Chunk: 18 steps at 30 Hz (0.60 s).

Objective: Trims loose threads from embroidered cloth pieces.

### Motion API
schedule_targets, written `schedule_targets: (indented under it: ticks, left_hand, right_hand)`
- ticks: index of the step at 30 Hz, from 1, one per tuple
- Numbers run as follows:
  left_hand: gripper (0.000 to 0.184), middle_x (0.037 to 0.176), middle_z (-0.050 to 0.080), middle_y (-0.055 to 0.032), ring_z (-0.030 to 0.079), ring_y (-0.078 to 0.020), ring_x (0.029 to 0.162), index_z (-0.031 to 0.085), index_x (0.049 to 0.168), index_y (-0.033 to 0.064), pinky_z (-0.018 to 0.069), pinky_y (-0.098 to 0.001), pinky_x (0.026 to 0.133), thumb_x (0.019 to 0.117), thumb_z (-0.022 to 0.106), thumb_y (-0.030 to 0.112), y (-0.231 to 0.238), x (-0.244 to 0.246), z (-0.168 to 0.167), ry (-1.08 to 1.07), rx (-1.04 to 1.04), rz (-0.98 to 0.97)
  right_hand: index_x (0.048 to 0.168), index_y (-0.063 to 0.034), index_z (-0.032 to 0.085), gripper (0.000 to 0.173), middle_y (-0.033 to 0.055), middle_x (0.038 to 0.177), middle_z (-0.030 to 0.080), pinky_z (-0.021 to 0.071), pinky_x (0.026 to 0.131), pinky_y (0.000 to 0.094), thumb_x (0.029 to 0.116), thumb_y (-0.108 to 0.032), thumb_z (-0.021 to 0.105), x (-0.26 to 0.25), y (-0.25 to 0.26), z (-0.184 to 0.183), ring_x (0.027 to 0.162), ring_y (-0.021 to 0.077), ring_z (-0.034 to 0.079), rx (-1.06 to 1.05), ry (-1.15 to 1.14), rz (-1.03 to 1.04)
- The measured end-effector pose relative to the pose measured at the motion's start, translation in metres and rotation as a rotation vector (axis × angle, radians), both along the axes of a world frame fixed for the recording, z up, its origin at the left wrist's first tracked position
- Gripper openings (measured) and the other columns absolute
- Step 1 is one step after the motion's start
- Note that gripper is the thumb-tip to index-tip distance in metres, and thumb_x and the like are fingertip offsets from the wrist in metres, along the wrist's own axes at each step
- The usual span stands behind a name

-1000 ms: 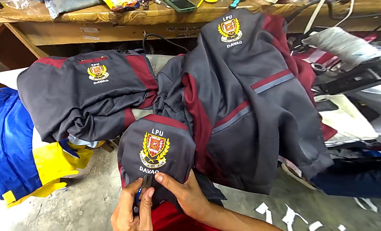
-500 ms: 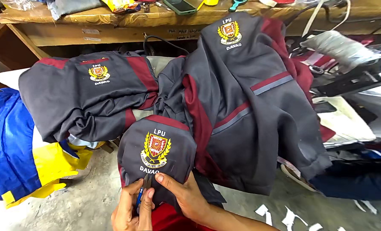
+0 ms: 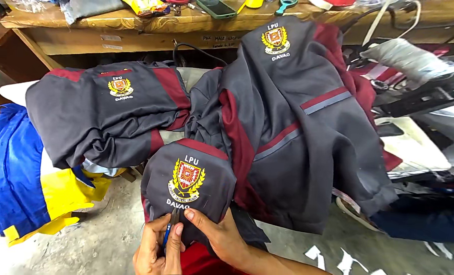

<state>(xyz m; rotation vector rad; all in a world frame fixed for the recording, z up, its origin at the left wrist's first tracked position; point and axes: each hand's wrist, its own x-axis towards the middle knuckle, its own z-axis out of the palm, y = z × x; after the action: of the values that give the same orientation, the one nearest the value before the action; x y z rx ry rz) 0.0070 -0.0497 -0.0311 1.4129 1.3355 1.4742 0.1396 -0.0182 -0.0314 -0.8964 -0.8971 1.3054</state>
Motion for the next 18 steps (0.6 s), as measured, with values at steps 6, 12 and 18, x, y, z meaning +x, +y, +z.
schedule_targets:
  ticks: [6,12,18]
  left_hand:
    - [0.01,0.079,0.071,0.002,0.064,-0.0027,0.056,0.064,0.108,0.0022,0.0557,-0.0164,0.051,0.0979,0.065,0.002,0.003,0.0013,-0.0033,-0.148,0.0,-0.025]
    - [0.013,0.082,0.072,0.002,0.065,-0.0026,0.059,0.063,0.11,0.0011,0.0565,-0.017,0.052,0.0979,0.065,0.004,0.003,-0.0018,-0.0008,-0.135,-0.01,-0.034]
    - [0.024,0.084,0.07,-0.0017,0.066,-0.0012,0.062,0.064,0.11,-0.0064,0.0585,-0.0168,0.057,0.095,0.071,0.01,0.0,-0.001,-0.0026,0.142,0.059,0.084]
  right_hand:
    - [0.124,0.0018,0.055,0.04,0.0056,0.106,0.074,0.0608,0.092,0.0297,0.0878,0.007,0.071,0.0018,-0.0007,0.0026,0.098,0.0116,0.073,-0.049,0.049,0.032]
    - [0.124,0.0012,0.054,0.041,0.0062,0.106,0.074,0.0608,0.092,0.0301,0.0876,0.007,0.071,0.0034,0.0025,0.0073,0.099,0.0123,0.073,-0.111,0.097,0.051]
    - [0.125,0.0014,0.054,0.044,0.0059,0.106,0.074,0.061,0.092,0.0293,0.0855,0.009,0.072,0.0013,0.0026,0.009,0.098,0.0117,0.073,-0.114,0.083,0.019]
